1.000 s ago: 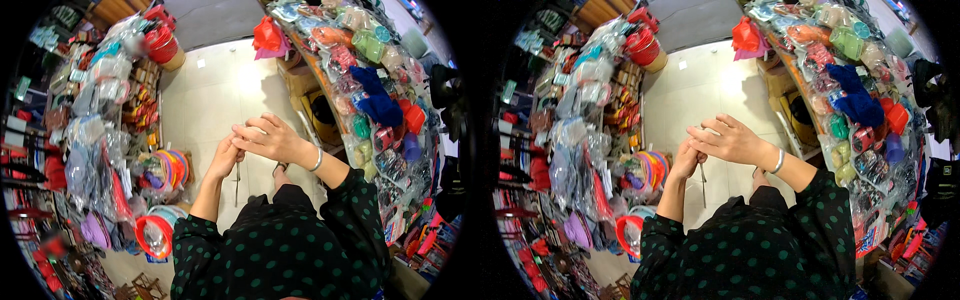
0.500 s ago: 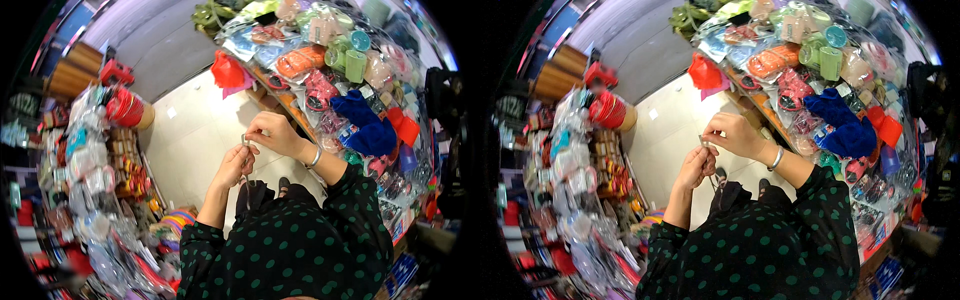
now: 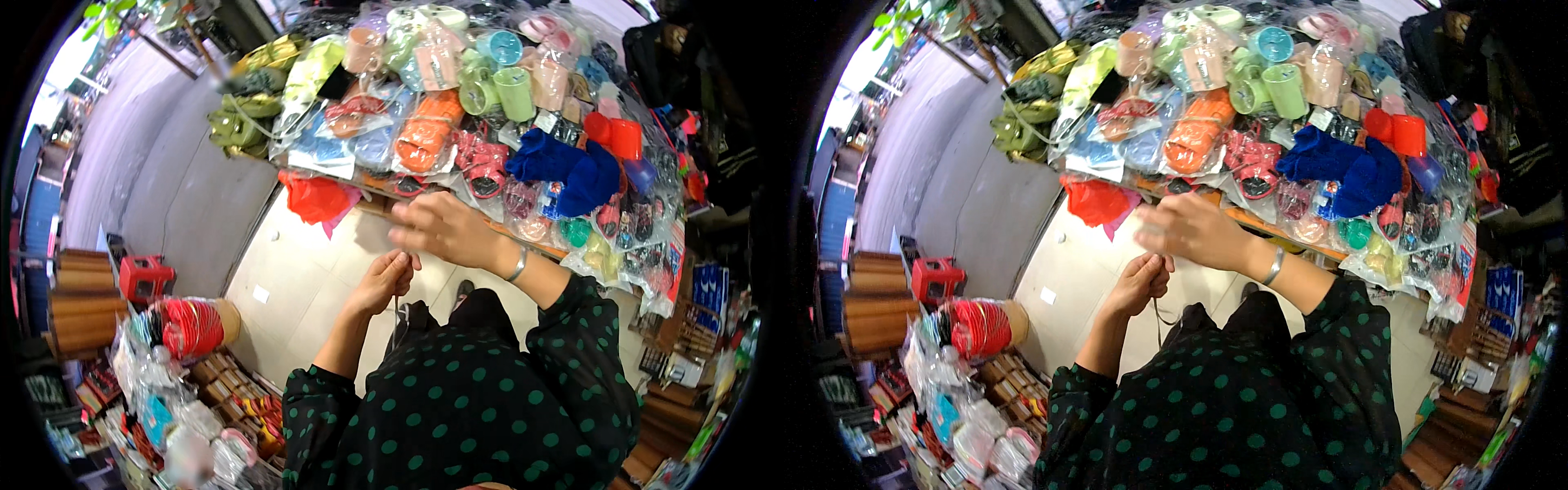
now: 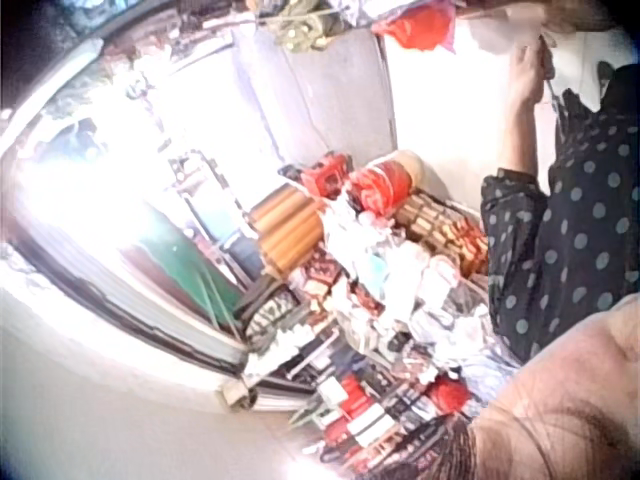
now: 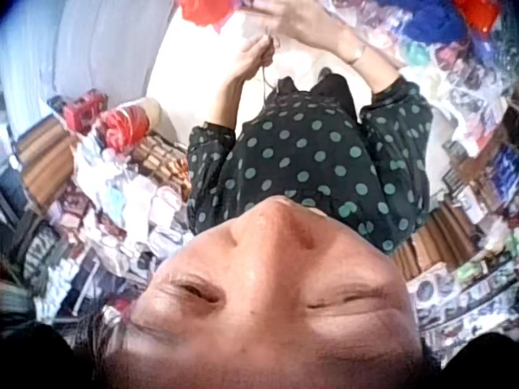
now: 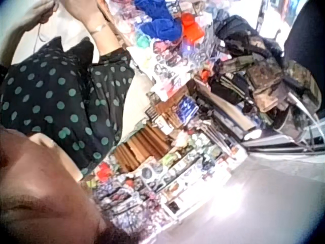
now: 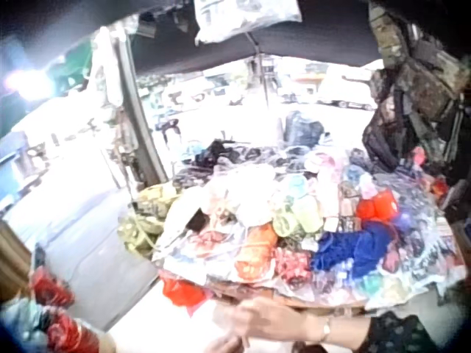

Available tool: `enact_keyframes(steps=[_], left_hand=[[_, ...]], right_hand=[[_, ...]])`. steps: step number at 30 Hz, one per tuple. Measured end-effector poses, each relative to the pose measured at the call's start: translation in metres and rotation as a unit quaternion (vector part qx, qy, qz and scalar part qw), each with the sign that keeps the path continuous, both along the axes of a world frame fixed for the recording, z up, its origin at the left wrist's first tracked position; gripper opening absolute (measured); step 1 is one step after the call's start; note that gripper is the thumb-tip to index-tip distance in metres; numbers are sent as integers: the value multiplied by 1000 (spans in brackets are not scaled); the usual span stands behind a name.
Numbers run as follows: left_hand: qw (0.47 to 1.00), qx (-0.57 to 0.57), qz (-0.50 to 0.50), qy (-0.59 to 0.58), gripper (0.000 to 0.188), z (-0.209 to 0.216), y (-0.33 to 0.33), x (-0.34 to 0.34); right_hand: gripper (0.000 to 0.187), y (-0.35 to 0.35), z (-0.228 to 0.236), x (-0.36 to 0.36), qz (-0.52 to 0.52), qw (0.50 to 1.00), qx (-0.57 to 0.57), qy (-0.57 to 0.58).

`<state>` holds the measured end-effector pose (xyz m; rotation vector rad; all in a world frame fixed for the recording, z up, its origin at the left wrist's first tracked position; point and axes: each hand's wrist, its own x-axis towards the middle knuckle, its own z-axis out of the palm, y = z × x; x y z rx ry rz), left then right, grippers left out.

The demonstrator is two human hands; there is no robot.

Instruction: The person assembles a set of plastic cups by threading a white string through them. They handle red and blue cups, pulling the string through each one to create a hanging display. The person then uses a wooden stick to hang the assembled cups and briefly handles a packaged toilet seat.

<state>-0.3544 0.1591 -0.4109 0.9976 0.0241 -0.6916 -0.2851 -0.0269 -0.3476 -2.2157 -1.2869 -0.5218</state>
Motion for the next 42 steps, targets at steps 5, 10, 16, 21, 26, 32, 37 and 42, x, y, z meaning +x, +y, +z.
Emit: enact_keyframes(steps=[5,10,16,21,26,32,37,42], left_hand=[[992,64,-103,-25,30,8,-19,31],[961,187,-172,-107,31,19,-38,57],[918,249,-184,-247,23,12,-69,83],[944,194,-84,-254,13,6,-97,109],[859,327,22,-393,7,4,-119,128],[721,390,-90,-566,10,25,-102,163],[732,344,-173,-562,15,45,-84,184],[782,265,-198,-528,22,54,-87,193]], right_hand=[[17,-30,-3,15,38,979,-137,-145],[14,-65,-30,23,35,994,-64,82],[19,-98,-63,19,46,863,77,496],[21,-103,-68,13,79,555,405,722],[19,-79,-55,37,-61,515,608,601],[10,-70,-56,55,-356,868,298,176],[16,-78,-42,53,-305,865,88,389],[21,-84,-42,44,-124,697,310,635]])
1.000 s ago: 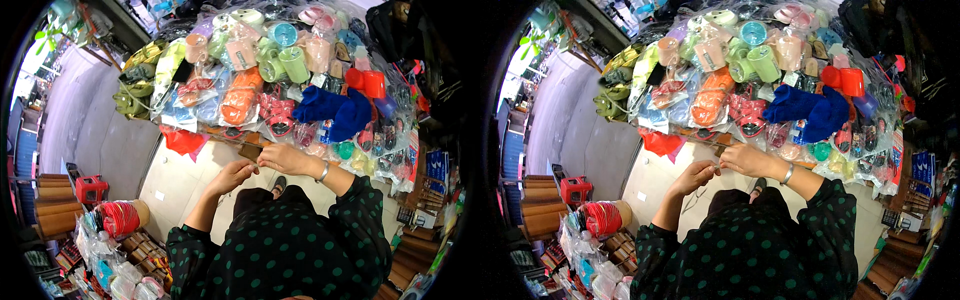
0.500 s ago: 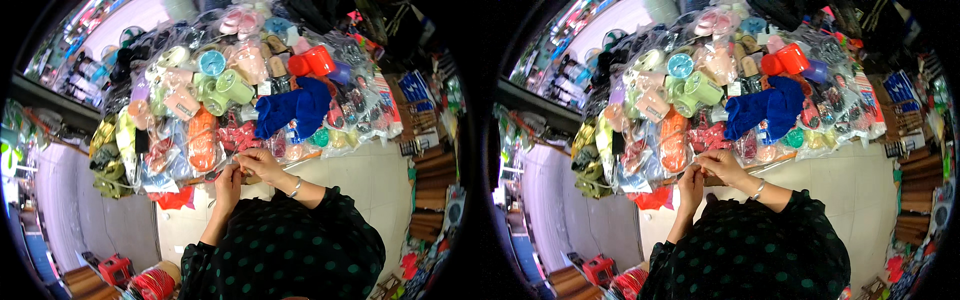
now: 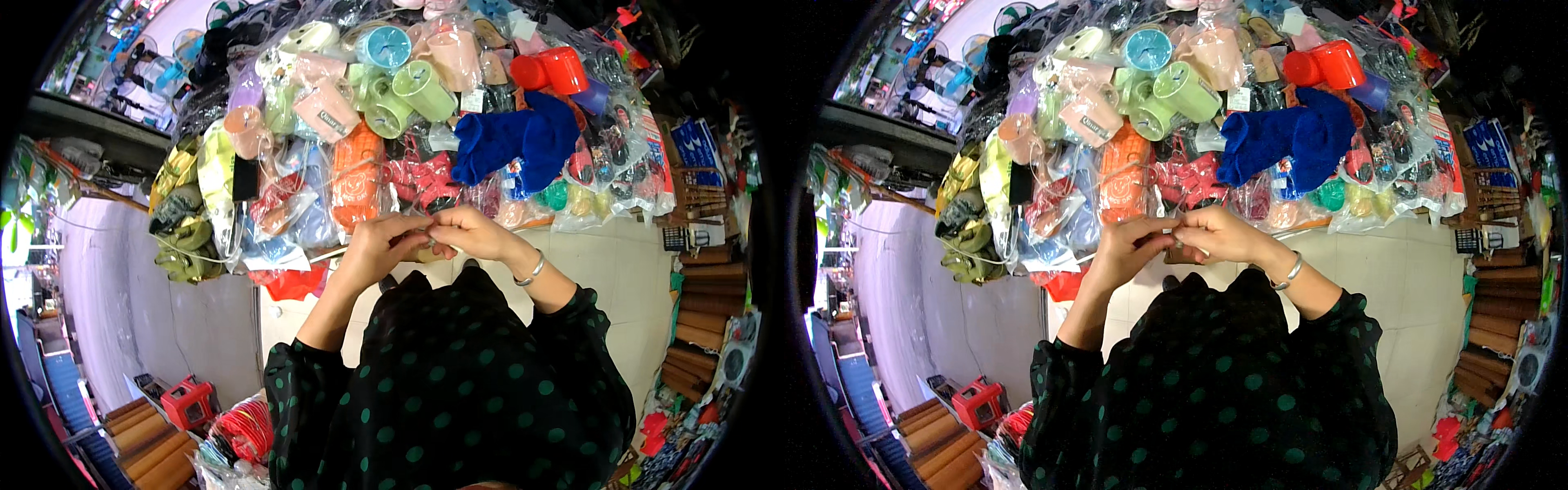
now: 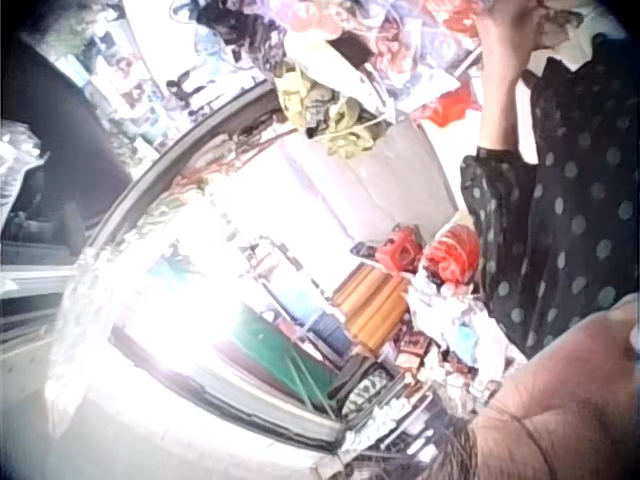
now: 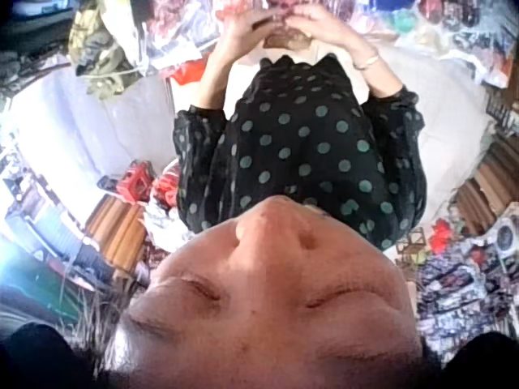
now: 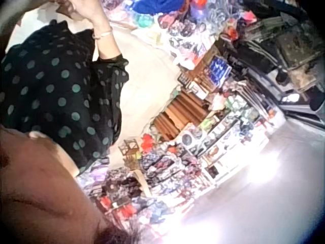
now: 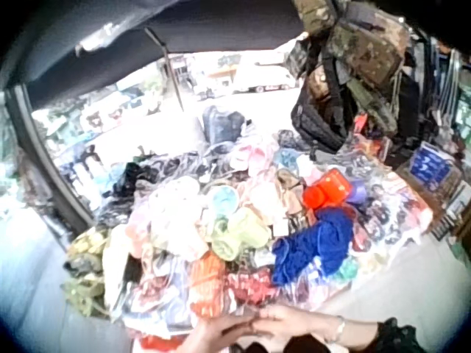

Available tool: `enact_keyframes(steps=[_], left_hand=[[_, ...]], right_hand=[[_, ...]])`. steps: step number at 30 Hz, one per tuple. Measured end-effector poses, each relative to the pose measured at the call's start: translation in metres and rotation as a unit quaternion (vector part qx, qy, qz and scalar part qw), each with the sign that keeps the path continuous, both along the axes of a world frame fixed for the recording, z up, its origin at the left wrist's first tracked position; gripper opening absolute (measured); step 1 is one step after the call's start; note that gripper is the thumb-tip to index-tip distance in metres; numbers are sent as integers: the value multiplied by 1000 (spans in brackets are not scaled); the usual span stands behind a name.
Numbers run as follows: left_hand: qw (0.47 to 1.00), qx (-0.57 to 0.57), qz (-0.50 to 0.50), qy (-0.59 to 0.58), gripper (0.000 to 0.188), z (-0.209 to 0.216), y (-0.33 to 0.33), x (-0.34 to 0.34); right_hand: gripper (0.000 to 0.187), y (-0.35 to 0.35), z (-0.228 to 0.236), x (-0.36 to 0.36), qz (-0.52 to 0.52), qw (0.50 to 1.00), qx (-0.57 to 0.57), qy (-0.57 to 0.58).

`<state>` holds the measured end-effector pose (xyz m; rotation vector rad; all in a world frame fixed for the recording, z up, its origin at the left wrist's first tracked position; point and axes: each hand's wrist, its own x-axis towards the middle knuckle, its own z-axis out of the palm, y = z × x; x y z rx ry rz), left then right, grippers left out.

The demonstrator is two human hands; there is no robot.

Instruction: The person assembles a set of plastic cups by threading a white string through them. They handle red and blue cups, pulling the string through each one to create a hanging display. The person then uses a wooden stick to hang the assembled cups and briefly handles a packaged toilet seat.

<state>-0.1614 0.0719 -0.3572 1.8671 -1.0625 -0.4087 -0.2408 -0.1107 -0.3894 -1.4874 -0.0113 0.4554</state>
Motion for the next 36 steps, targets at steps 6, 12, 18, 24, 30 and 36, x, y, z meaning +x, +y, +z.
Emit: enact_keyframes(steps=[6,12,18,24,30,36], left_hand=[[984,-69,61,153,19,-11,-2,-12],[932,-136,62,330,12,-15,5,-14],[918,-246,120,286,7,-34,2,-25],[895,-301,202,261,8,-38,-5,-42],[938,-159,199,-235,20,-28,-6,-47],[966,-162,200,-29,19,-26,7,-48]], right_hand=[[33,-8,5,-2,-3,989,147,-2],[32,-4,2,-6,19,968,243,-53],[13,16,-12,-10,-48,959,280,23],[16,35,-18,-12,-148,793,561,185],[15,45,-18,-8,-236,808,505,190],[18,49,-16,-11,-249,870,407,124]])
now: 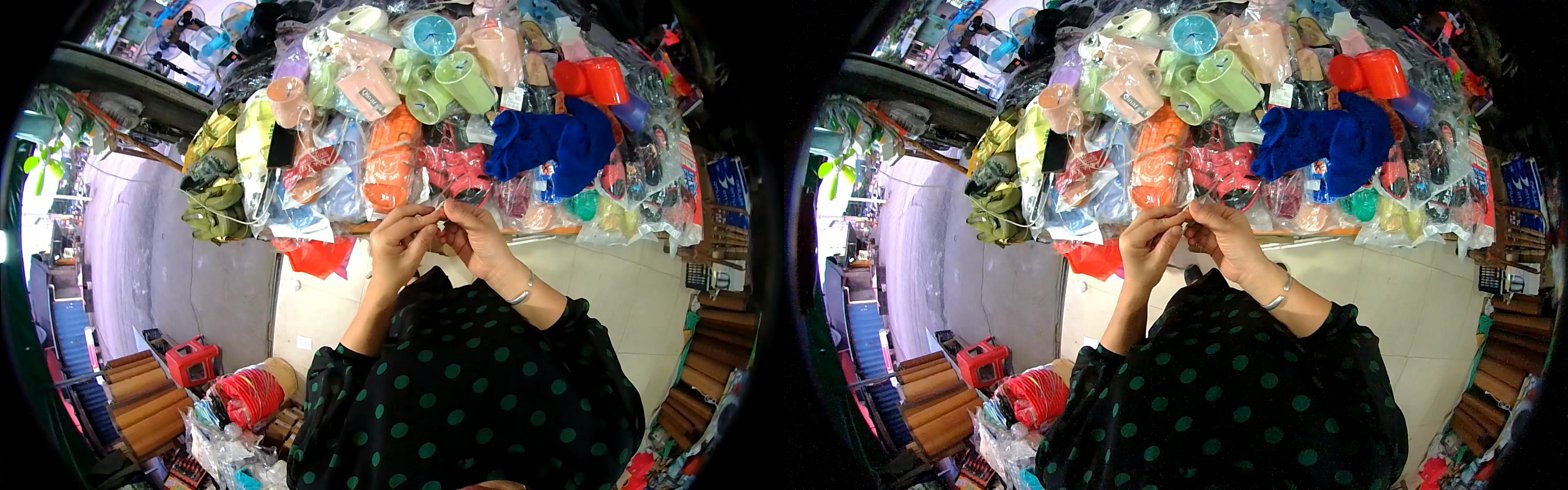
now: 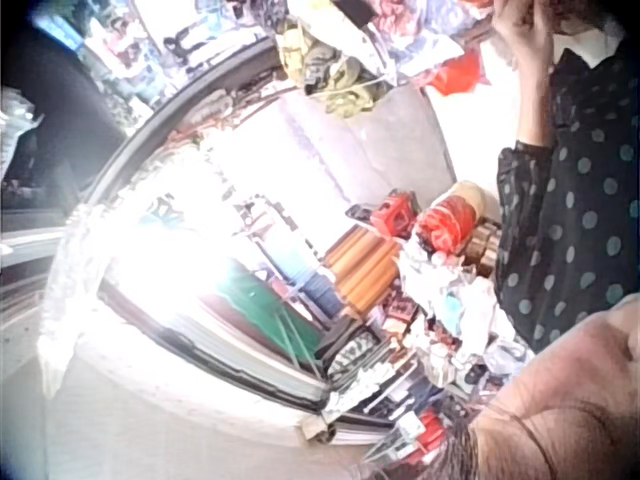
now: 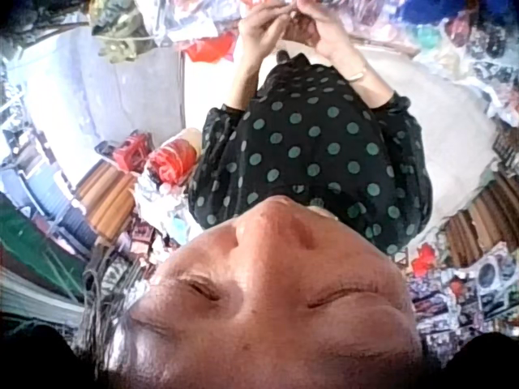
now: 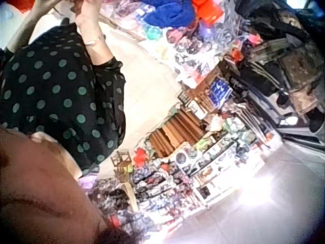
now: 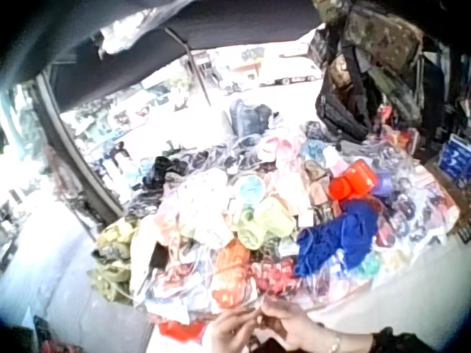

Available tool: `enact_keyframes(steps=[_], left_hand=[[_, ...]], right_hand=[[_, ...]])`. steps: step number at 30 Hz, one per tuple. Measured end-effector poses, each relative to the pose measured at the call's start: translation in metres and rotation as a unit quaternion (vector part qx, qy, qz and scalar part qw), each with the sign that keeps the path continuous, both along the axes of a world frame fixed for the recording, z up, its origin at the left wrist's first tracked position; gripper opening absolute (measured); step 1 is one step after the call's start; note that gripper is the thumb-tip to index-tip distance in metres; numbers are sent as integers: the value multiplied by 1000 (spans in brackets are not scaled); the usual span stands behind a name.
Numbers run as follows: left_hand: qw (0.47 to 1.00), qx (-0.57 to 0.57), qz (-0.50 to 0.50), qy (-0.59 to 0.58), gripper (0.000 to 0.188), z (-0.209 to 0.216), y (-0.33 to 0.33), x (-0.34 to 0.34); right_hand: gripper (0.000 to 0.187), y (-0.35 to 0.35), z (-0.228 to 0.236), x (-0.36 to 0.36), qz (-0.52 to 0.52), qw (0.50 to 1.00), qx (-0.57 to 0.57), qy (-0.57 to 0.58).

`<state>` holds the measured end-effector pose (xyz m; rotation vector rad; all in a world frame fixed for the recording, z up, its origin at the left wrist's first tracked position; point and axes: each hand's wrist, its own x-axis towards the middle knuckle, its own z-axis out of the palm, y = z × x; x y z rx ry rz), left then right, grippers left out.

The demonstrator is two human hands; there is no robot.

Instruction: The person assembles a set of plastic cups by threading a white string through them. They handle red and blue cups, pulling the string through each one to create a hanging display. The person then uses a wooden stick to hang the assembled cups and briefly handles a packaged toilet seat.

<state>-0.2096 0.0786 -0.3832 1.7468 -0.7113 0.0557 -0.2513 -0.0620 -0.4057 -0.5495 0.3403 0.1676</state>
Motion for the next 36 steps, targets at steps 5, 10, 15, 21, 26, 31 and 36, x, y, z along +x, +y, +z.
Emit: enact_keyframes(steps=[5,10,15,21,26,31,36], left_hand=[[946,-121,-51,297,10,6,11,6],[926,-135,-71,344,7,4,21,11],[938,-112,-53,325,8,-11,27,15],[939,-76,3,337,10,-12,11,13],[934,-134,22,331,7,-23,10,14],[918,-205,-21,340,6,-26,8,20],[889,-257,-67,372,8,-23,7,24]], right_hand=[[18,7,7,-3,3,992,-130,-6],[15,5,6,-1,36,967,-224,-116],[13,3,15,1,25,897,-389,-206],[11,3,9,3,-61,725,-610,-314],[11,2,10,5,-79,719,-603,-338],[20,-6,6,10,-8,905,-370,-211],[26,-26,17,32,41,740,-574,-349]])
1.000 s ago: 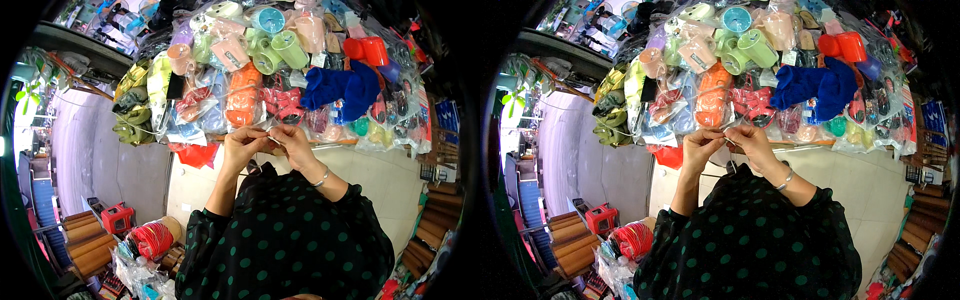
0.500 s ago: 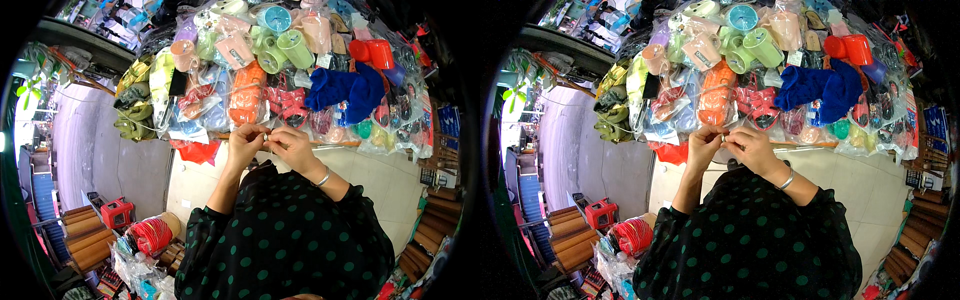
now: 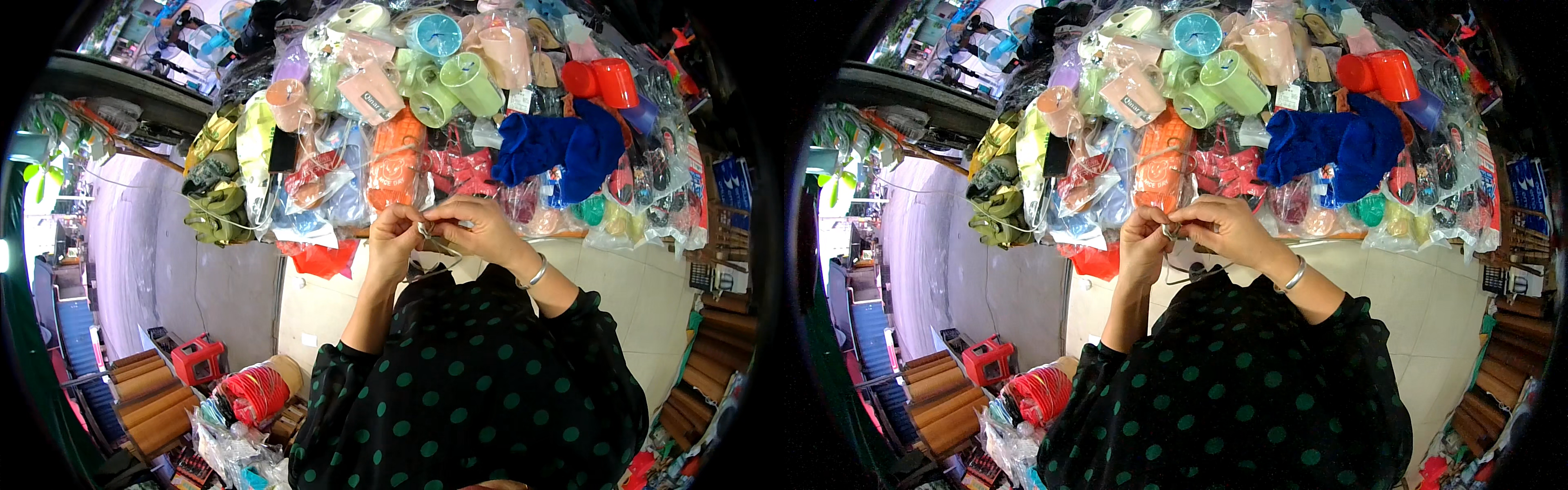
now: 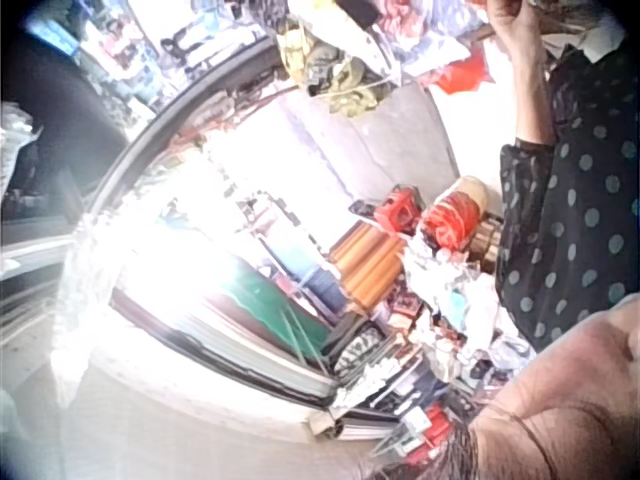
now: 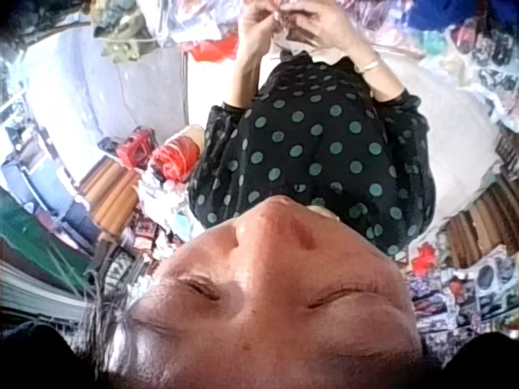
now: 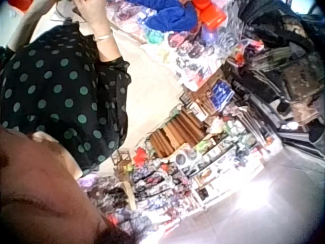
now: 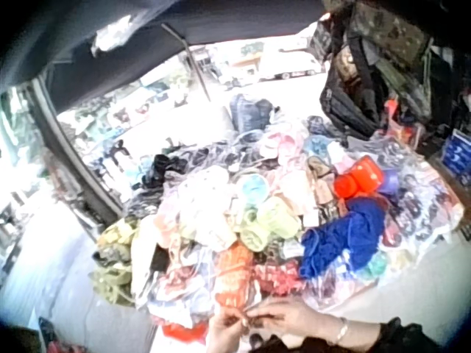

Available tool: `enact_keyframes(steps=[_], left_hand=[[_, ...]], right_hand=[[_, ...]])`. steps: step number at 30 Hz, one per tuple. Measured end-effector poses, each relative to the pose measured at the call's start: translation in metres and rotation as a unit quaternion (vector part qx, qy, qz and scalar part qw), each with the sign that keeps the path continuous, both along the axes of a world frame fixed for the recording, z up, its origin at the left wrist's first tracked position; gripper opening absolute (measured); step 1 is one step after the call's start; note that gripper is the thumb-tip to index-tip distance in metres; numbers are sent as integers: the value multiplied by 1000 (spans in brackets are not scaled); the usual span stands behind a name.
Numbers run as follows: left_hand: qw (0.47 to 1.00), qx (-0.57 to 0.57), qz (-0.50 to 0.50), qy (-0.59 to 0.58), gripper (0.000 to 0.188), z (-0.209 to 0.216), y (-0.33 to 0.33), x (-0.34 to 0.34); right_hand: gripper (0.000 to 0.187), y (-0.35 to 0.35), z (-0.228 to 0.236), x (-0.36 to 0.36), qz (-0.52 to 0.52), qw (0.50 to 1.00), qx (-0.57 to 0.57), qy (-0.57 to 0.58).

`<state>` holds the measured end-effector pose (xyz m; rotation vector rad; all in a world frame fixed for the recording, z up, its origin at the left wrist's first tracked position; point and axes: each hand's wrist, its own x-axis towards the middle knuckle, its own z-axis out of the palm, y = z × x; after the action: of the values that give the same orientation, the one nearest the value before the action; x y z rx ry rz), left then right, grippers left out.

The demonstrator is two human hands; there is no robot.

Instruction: The person assembles a set of plastic cups by threading a white string through them. They handle red and blue cups, pulling the string through each one to create a hanging display. The person then uses a wooden stick to hang the assembled cups and briefly handles a packaged toilet seat.

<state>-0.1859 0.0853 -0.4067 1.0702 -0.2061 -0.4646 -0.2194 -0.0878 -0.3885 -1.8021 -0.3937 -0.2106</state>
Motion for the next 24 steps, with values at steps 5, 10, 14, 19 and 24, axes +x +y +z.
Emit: enact_keyframes(steps=[5,10,14,19,24], left_hand=[[999,-20,2,41,9,-3,-5,1],[998,-22,10,55,12,5,-17,1],[999,28,0,38,21,16,-22,3],[997,55,35,-38,20,9,-24,-5],[998,24,26,-44,18,14,-25,-7]], right_hand=[[20,-2,-3,10,-27,986,-60,-153],[8,9,-4,10,-80,993,-2,-91],[6,13,-10,14,-91,966,229,76],[7,0,-10,22,-94,894,408,159],[8,-12,-8,26,-105,866,464,157]])
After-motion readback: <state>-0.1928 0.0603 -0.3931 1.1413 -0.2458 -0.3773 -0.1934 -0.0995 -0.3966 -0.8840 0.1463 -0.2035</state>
